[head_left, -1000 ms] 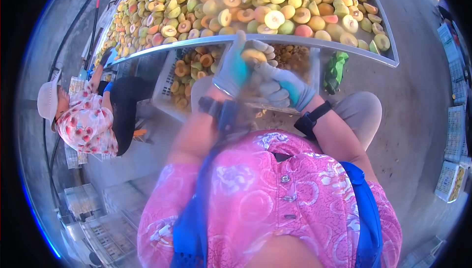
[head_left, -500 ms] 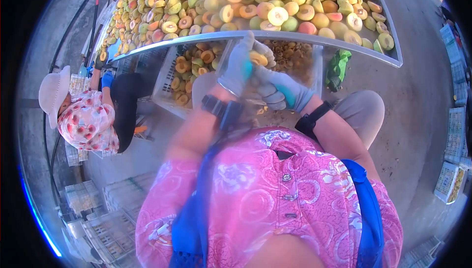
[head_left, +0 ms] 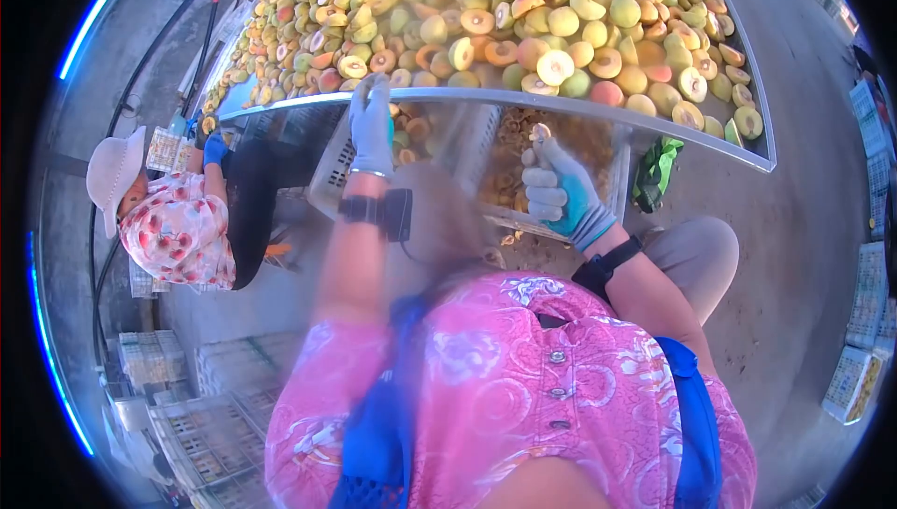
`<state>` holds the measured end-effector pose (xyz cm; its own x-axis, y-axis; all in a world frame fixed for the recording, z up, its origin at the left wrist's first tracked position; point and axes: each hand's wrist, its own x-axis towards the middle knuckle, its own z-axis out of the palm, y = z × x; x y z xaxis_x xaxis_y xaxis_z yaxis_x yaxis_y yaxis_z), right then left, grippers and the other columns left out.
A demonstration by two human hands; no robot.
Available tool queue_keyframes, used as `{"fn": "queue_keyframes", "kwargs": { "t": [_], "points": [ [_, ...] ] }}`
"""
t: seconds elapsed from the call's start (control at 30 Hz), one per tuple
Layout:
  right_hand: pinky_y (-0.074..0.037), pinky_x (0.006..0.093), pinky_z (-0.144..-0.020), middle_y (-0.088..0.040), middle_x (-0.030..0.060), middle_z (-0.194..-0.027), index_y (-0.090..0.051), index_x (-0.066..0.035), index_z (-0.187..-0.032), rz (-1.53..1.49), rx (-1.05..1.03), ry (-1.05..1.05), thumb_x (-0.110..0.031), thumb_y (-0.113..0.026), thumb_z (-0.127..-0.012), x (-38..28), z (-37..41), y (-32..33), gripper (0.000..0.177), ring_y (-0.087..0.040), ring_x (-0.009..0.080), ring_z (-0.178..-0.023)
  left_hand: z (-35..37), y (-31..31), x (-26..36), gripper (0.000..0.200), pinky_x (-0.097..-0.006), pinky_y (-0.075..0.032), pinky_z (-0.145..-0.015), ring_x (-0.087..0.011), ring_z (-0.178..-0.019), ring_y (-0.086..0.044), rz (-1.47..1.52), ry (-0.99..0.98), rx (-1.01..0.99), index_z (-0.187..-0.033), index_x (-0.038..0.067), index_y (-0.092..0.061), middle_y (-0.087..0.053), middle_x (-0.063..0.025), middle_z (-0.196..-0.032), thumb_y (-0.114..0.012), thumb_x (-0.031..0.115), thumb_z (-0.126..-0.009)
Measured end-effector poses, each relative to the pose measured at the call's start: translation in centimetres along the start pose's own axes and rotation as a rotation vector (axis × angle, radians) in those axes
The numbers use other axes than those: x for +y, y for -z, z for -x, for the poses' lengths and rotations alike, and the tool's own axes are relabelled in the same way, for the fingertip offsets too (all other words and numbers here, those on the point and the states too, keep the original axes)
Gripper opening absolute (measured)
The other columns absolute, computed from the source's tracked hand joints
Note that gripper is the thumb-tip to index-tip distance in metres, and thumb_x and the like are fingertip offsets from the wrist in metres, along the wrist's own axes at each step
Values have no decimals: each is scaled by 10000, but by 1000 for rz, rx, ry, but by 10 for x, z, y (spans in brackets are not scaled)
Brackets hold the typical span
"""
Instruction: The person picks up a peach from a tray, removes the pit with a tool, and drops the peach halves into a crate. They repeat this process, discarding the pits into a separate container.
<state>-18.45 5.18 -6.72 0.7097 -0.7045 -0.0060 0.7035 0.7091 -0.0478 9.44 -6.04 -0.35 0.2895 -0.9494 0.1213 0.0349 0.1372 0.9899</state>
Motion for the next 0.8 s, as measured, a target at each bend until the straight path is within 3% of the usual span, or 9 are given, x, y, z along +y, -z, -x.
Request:
{"fn": "queue_keyframes", "kwargs": {
  "t": [0.07,0.1,0.37,0.5,0.57,0.63,0.7,0.77,0.8],
  "points": [
    [-261,227,-332,-371,-83,-605,-559,-127,-950,49,79,2,-496,-397,-1008,1,-5,6,407,-305,45,-377,-11,-12,-1,465,-337,-522,-785,-252,-982,-632,-533,-213,-6,-1239,55,-582,-645,-133,-1115,-615,363,-892],
    [-261,227,-332,-371,-83,-605,-559,-127,-950,54,79,1,-496,-397,-1008,1,-7,4,407,-305,45,-377,-17,-22,-3,465,-337,-522,-785,-252,-982,-632,-529,-215,-3,-1239,55,-582,-645,-133,-1115,-615,363,-892],
    [-250,237,-353,-385,-77,-598,-526,-194,-922,375,386,-27,-566,-501,-943,4,-8,-20,374,-325,61,-396,-72,-93,-42,590,-441,-353,-1036,-345,-1120,-583,-1240,-387,-223,-1276,92,-556,-621,-205,-1191,-644,442,-809],
    [-260,239,-358,-383,-72,-603,-521,-197,-949,467,516,27,-553,-504,-948,7,-6,-46,356,-325,63,-399,-71,-89,-38,552,-412,-468,-912,-321,-1035,-632,-797,-244,-244,-1257,77,-563,-646,-193,-1146,-667,348,-787],
    [-314,195,-390,-489,-50,-657,-572,-79,-1007,532,481,110,-551,-479,-961,9,-4,-55,483,-352,66,-430,-51,-91,-38,455,-358,-513,-814,-282,-934,-653,-575,-203,-220,-1199,62,-583,-661,-150,-1069,-651,263,-796],
    [-313,192,-387,-491,-50,-664,-571,-86,-1008,425,442,101,-542,-479,-964,11,-1,-73,468,-354,68,-429,-17,-94,-34,345,-316,-511,-790,-255,-888,-636,216,34,-220,-1126,60,-590,-639,-99,-974,-621,206,-815],
    [-312,190,-383,-494,-50,-670,-570,-93,-1010,326,407,101,-533,-478,-967,6,-4,-60,452,-355,69,-427,13,-97,-35,282,-320,-523,-759,-249,-864,-620,409,95,-311,-1086,44,-568,-602,-75,-941,-601,146,-825],
    [-336,191,-411,-506,-43,-717,-576,-106,-1052,223,-157,-74,-507,-496,-967,-7,-9,-14,418,-405,77,-480,60,-112,-7,305,-350,-538,-761,-234,-894,-616,613,445,-314,-1111,7,-535,-601,-87,-980,-573,157,-849],
    [-336,191,-411,-506,-43,-717,-576,-106,-1052,222,-151,-69,-507,-496,-967,-7,-7,-13,418,-405,77,-480,67,-114,-6,305,-350,-538,-761,-234,-894,-616,615,451,-318,-1111,7,-535,-601,-87,-980,-573,157,-849]
  ]
}}
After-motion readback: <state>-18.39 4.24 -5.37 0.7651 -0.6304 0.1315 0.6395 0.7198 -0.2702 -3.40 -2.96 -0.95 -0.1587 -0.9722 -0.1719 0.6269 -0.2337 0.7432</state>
